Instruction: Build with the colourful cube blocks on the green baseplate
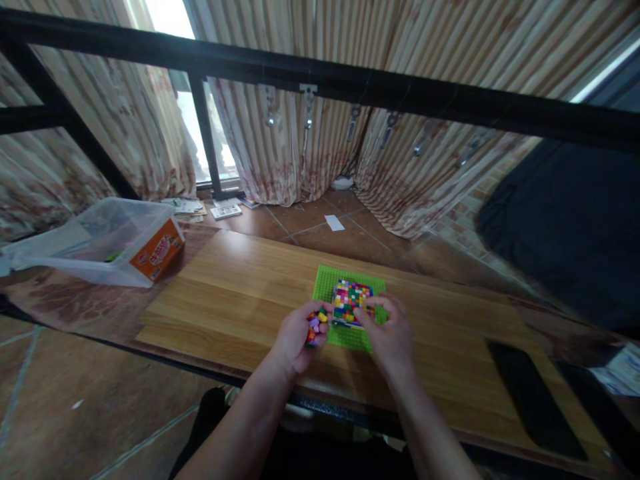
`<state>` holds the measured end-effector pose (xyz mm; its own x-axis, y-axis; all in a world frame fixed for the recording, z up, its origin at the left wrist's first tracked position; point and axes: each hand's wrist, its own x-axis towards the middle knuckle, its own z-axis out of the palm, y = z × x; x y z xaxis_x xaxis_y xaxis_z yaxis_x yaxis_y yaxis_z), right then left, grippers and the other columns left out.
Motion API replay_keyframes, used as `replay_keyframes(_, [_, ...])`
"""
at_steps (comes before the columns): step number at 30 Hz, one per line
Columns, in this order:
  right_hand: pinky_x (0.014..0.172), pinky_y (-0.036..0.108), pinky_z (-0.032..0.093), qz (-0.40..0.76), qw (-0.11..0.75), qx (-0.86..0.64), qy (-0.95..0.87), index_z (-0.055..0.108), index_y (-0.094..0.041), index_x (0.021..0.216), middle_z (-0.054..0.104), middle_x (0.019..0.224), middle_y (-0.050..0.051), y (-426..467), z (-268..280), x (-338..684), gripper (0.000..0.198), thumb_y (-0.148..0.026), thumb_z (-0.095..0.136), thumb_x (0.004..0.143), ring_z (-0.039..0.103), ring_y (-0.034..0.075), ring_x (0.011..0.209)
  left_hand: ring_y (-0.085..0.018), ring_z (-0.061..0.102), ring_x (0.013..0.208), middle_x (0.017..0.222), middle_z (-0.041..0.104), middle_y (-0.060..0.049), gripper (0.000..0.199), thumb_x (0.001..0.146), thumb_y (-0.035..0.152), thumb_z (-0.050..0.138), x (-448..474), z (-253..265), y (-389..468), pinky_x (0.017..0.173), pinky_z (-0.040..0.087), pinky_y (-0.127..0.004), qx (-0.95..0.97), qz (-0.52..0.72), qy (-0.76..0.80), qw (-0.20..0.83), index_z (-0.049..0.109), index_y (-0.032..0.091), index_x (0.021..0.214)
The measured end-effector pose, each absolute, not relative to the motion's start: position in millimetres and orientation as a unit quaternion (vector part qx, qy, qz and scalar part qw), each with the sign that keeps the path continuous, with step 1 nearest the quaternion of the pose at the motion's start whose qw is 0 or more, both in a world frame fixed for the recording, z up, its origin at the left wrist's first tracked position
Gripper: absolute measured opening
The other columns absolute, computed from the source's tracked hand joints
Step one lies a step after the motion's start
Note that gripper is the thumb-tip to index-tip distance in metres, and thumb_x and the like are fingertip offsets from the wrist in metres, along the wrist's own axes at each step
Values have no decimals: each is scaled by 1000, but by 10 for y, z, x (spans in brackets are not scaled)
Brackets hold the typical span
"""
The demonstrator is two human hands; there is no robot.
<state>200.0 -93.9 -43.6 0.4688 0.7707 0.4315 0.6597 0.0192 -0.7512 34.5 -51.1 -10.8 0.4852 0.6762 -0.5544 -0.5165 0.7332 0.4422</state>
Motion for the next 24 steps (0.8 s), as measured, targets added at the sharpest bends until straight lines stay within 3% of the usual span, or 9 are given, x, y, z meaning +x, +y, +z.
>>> replay_keyframes(2, [95, 46, 41, 71, 494, -676, -543, 70, -25, 87, 59, 111, 8, -998, -260, 1895, 15, -37, 67, 79, 55, 26, 109, -1, 37, 38, 60, 51, 0, 17, 84, 15, 49, 369, -96, -521, 30, 22, -11, 112, 347, 374, 852, 61, 8, 74])
replay_keyframes(5, [92, 40, 45, 157, 459, -613, -624, 72, -28, 92, 62, 105, 5, -1052, -100, 1725, 14, -34, 62, 85, 58, 22, 102, -2, 37, 37, 56, 50, 1, 13, 81, 15, 53, 409, -101, -530, 31, 22, -11, 111, 355, 394, 841, 61, 9, 72])
replay_keyframes(13, [93, 41, 44, 162, 419, -643, -620, 74, -25, 80, 65, 99, 4, -1042, -146, 1584, 7, -25, 67, 80, 57, 22, 97, -2, 37, 36, 50, 46, 3, 10, 70, 19, 62, 491, -178, -559, 33, 21, -12, 175, 362, 437, 804, 63, 9, 68])
replay_keyframes(24, [95, 44, 42, 124, 468, -645, -591, 70, -24, 83, 63, 106, 6, -1011, -97, 1983, 14, -34, 60, 86, 58, 24, 103, -2, 38, 39, 59, 54, -1, 14, 81, 16, 51, 434, -138, -537, 32, 22, -12, 118, 361, 383, 842, 61, 9, 73])
